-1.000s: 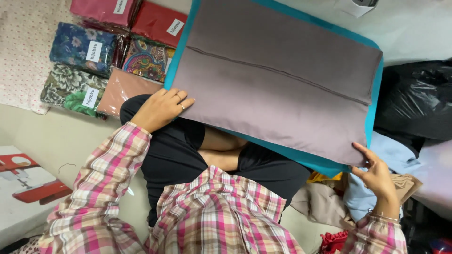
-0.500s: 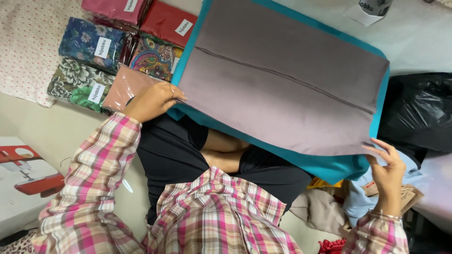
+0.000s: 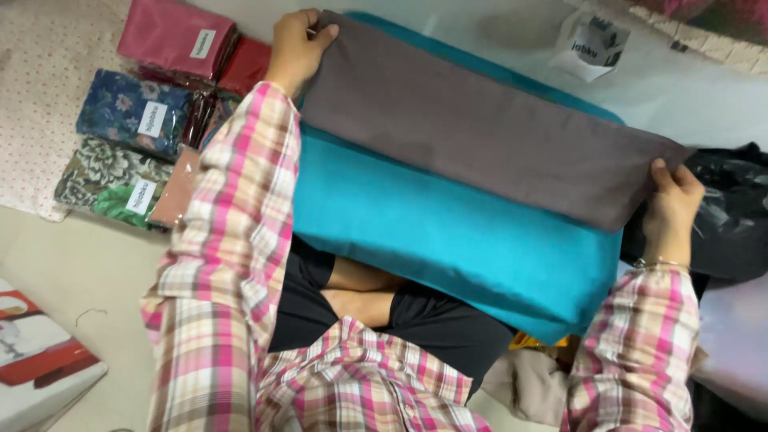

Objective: The person is cleaning a hijab with a lint roller and then folding it neatly.

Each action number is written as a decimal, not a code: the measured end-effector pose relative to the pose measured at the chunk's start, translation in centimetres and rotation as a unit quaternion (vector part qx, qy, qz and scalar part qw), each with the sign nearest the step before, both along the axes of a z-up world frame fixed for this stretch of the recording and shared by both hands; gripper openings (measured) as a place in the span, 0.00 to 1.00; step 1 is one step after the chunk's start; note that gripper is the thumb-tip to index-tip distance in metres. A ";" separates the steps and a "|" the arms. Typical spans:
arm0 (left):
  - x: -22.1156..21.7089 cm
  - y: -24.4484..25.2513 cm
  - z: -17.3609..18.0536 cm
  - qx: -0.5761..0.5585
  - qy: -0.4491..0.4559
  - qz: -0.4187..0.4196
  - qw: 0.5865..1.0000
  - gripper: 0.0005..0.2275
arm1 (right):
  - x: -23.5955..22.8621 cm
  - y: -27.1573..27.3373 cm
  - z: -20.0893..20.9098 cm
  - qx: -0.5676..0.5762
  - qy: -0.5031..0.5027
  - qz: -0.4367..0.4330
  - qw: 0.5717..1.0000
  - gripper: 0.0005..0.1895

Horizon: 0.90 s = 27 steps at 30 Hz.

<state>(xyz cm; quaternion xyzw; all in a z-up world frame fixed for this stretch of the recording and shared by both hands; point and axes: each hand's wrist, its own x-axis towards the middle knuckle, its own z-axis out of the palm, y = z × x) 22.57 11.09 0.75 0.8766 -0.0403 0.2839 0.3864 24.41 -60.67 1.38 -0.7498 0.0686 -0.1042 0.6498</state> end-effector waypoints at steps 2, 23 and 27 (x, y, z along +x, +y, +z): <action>3.4 -0.1 -3.1 -0.057 0.001 0.038 0.998 0.11 | 2.3 0.2 -1.3 -0.061 0.000 -0.002 0.998 0.07; 4.6 -4.2 -2.0 -0.241 0.215 0.070 0.944 0.28 | 5.3 6.5 0.4 -0.156 0.114 -0.036 0.981 0.04; 2.4 -4.7 -0.1 -0.246 0.133 0.042 0.959 0.24 | 5.3 6.0 0.8 -0.048 0.173 -0.039 0.983 0.10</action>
